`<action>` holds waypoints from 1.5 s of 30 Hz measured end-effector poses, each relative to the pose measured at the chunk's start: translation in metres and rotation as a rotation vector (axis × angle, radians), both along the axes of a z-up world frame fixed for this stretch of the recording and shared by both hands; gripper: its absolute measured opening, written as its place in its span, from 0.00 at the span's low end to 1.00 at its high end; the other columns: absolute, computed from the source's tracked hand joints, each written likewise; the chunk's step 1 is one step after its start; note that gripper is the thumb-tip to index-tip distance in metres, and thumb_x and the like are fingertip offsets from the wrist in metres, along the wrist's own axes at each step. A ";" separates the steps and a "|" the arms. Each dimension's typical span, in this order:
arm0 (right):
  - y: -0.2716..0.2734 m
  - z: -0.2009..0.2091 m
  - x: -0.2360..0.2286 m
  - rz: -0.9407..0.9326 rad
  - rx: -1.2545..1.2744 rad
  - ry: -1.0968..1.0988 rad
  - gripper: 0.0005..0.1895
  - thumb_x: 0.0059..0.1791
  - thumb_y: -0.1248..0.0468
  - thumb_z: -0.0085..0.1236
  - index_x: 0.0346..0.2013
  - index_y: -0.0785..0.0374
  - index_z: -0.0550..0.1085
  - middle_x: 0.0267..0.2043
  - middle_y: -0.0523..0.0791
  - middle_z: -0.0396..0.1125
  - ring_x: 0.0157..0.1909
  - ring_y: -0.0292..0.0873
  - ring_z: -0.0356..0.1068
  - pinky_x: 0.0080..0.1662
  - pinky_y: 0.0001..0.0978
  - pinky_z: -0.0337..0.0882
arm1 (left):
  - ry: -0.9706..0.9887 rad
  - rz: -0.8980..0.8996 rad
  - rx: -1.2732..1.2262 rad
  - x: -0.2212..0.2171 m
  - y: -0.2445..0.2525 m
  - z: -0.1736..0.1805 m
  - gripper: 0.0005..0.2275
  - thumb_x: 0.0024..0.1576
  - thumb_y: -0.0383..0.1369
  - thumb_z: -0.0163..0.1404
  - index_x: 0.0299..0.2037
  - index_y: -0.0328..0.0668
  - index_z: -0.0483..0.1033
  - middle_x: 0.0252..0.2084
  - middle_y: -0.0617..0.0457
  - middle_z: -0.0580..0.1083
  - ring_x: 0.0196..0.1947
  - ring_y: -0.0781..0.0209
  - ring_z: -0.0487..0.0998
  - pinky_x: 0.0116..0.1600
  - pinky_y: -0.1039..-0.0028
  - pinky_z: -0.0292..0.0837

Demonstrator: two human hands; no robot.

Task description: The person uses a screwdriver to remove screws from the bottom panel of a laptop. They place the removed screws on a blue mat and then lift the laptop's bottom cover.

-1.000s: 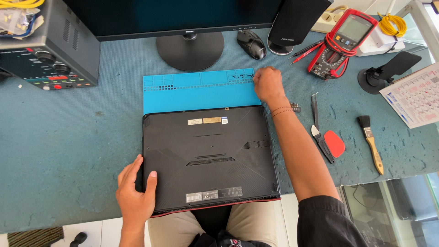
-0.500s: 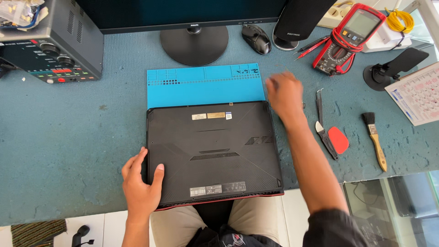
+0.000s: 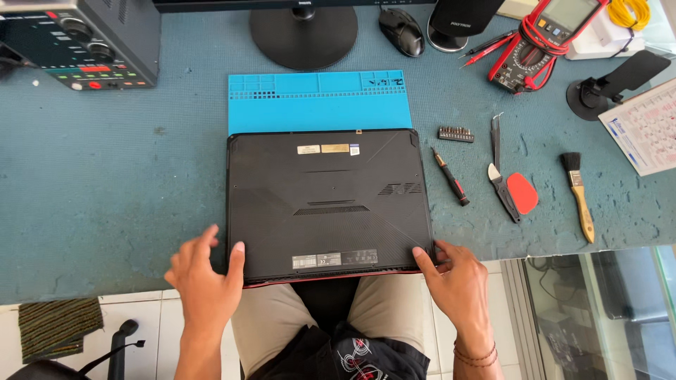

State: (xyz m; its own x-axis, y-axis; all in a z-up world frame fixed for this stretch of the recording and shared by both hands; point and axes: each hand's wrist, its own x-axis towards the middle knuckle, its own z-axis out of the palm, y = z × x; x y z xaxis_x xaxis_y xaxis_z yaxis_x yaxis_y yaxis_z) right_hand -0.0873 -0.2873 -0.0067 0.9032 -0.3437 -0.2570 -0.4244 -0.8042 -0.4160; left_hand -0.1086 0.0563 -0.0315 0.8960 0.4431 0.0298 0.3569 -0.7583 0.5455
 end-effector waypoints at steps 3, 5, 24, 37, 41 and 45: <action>-0.002 -0.007 0.007 0.061 -0.032 -0.101 0.28 0.41 0.41 0.53 0.43 0.60 0.77 0.42 0.47 0.71 0.48 0.50 0.69 0.52 0.42 0.64 | 0.134 0.022 -0.194 -0.007 0.002 0.017 0.23 0.52 0.47 0.46 0.53 0.42 0.73 0.42 0.56 0.74 0.40 0.59 0.72 0.52 0.68 0.64; 0.005 0.004 0.015 0.050 -0.018 -0.052 0.25 0.42 0.41 0.53 0.34 0.60 0.75 0.36 0.47 0.71 0.42 0.48 0.70 0.49 0.40 0.64 | 0.146 0.032 -0.214 -0.007 0.001 0.020 0.23 0.52 0.48 0.46 0.51 0.40 0.74 0.44 0.54 0.74 0.39 0.59 0.74 0.52 0.70 0.65; 0.020 -0.017 0.031 -0.014 -0.045 0.017 0.37 0.41 0.33 0.50 0.39 0.67 0.68 0.44 0.52 0.65 0.51 0.54 0.62 0.52 0.43 0.64 | 0.344 0.062 -0.021 0.010 -0.028 0.015 0.34 0.51 0.60 0.40 0.47 0.29 0.67 0.43 0.38 0.69 0.46 0.40 0.70 0.54 0.57 0.65; 0.021 -0.001 0.026 -0.033 0.028 0.094 0.36 0.42 0.33 0.44 0.35 0.67 0.69 0.43 0.52 0.66 0.50 0.57 0.63 0.49 0.47 0.64 | 0.350 0.171 -0.302 0.011 -0.026 0.045 0.36 0.48 0.59 0.43 0.55 0.31 0.64 0.52 0.41 0.68 0.59 0.49 0.62 0.62 0.62 0.58; 0.015 -0.005 0.026 -0.026 0.082 -0.004 0.31 0.43 0.36 0.47 0.23 0.65 0.63 0.33 0.50 0.65 0.40 0.54 0.64 0.43 0.43 0.63 | 0.352 0.120 -0.327 0.015 -0.014 0.037 0.28 0.53 0.56 0.37 0.44 0.36 0.73 0.46 0.43 0.70 0.51 0.47 0.68 0.57 0.62 0.61; 0.005 0.003 0.017 -0.002 0.165 -0.025 0.27 0.44 0.41 0.50 0.19 0.62 0.61 0.25 0.45 0.63 0.30 0.48 0.61 0.38 0.37 0.61 | 0.306 -0.045 -0.210 0.007 0.004 0.015 0.24 0.58 0.51 0.36 0.18 0.39 0.59 0.21 0.51 0.65 0.28 0.53 0.66 0.38 0.67 0.59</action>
